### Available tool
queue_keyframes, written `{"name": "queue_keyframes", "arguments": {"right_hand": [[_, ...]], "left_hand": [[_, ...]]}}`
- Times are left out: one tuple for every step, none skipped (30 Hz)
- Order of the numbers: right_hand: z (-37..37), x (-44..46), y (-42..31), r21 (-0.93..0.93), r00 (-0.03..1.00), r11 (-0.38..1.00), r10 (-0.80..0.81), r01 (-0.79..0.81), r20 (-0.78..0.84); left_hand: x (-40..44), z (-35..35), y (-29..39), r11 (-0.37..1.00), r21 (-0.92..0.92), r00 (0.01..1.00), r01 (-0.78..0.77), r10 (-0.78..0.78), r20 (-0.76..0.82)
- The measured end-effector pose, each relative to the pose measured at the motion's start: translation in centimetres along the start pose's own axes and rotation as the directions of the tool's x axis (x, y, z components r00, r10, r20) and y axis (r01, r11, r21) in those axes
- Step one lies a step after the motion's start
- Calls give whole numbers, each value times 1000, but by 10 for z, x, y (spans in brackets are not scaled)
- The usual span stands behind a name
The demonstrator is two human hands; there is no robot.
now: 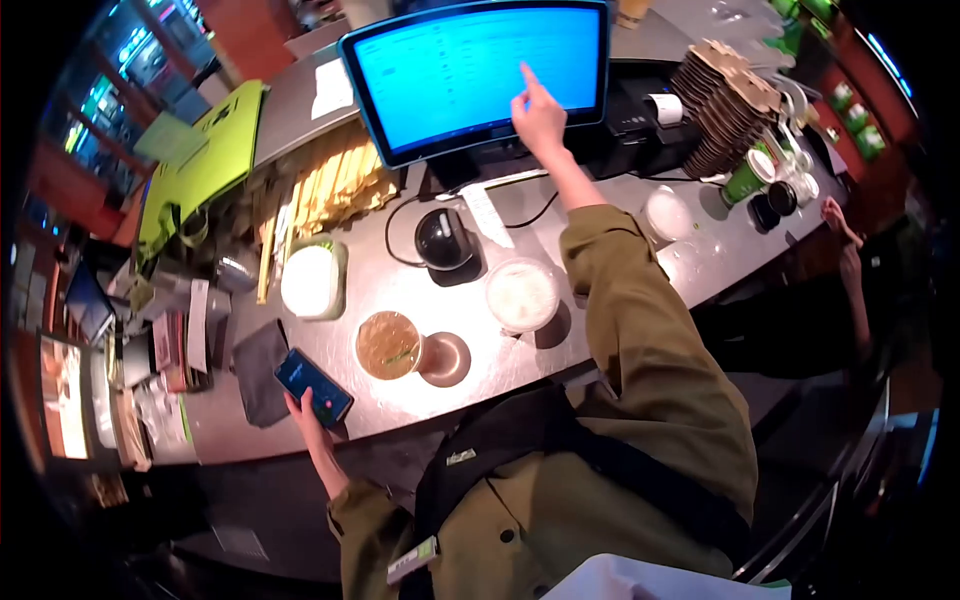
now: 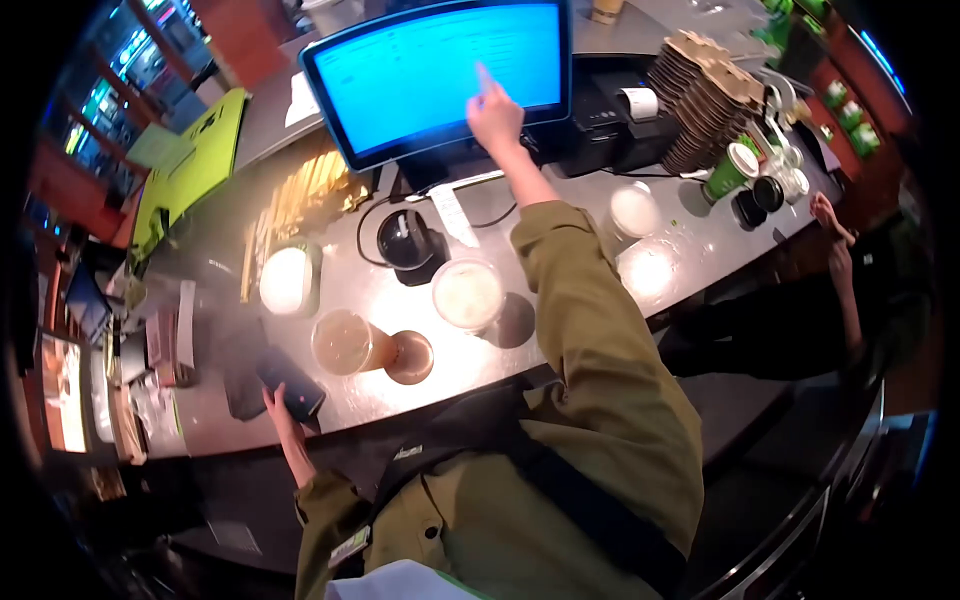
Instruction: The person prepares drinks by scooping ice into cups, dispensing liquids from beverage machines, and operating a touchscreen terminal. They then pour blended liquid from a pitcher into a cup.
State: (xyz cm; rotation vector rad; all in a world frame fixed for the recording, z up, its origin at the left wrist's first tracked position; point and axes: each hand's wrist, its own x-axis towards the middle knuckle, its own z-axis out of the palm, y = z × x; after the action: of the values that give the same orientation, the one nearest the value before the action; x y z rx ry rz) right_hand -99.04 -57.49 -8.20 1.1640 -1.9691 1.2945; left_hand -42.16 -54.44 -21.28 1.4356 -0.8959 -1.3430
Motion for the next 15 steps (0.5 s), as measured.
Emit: {"name": "queue_keyframes", "arguments": {"right_hand": [[1, 2, 0, -57, 999, 998, 20, -18, 36], [1, 2, -1, -112, 996, 993, 44, -36, 72], [0, -3, -2, -167, 995, 985, 62, -48, 78], [-2, -11, -3, -183, 994, 981, 84, -69, 71], [-1, -22, 2, -166, 995, 984, 77, -66, 61], [-1, -34, 6, -150, 996, 987, 66, -58, 53], [-2, -41, 6, -106, 997, 992, 75, -72, 18], [-3, -45, 6, -60, 997, 995, 81, -82, -18], [-5, -46, 8, -47, 994, 993, 106, -107, -13], [-6, -44, 8, -33, 995, 995, 94, -95, -36], [-7, -41, 8, -20, 995, 996, 83, -84, -59], [-8, -40, 8, -9, 994, 997, 74, -75, -81], [-11, -38, 8, 2, 994, 997, 82, -82, -74], [-13, -36, 7, 12, 994, 996, 89, -88, -65], [-16, -35, 5, 25, 994, 995, 94, -92, -56]], "left_hand": [[-5, 6, 4, 1000, 12, 1000, 7, -6, -17], [-6, 7, 6, 1000, 24, 999, 13, -12, -36], [3, 0, -6, 996, 76, 993, -40, 48, -111], [13, -4, -16, 987, 133, 977, -89, 113, -183], [2, 8, -5, 990, 123, 970, -74, 100, -220], [7, 4, -7, 985, 156, 969, -77, 111, -222], [10, 3, -8, 980, 185, 967, -79, 120, -225], [13, 3, -9, 974, 211, 964, -81, 131, -230], [15, 2, -10, 967, 244, 952, -76, 143, -270], [16, 2, -10, 967, 239, 946, -90, 158, -283], [17, -1, -10, 967, 234, 940, -105, 173, -294], [18, -4, -9, 966, 232, 934, -117, 187, -305], [19, -7, -8, 977, 196, 953, -87, 139, -270], [21, -12, -5, 986, 159, 968, -53, 90, -234], [23, -18, -2, 992, 123, 979, -18, 43, -198]]}}
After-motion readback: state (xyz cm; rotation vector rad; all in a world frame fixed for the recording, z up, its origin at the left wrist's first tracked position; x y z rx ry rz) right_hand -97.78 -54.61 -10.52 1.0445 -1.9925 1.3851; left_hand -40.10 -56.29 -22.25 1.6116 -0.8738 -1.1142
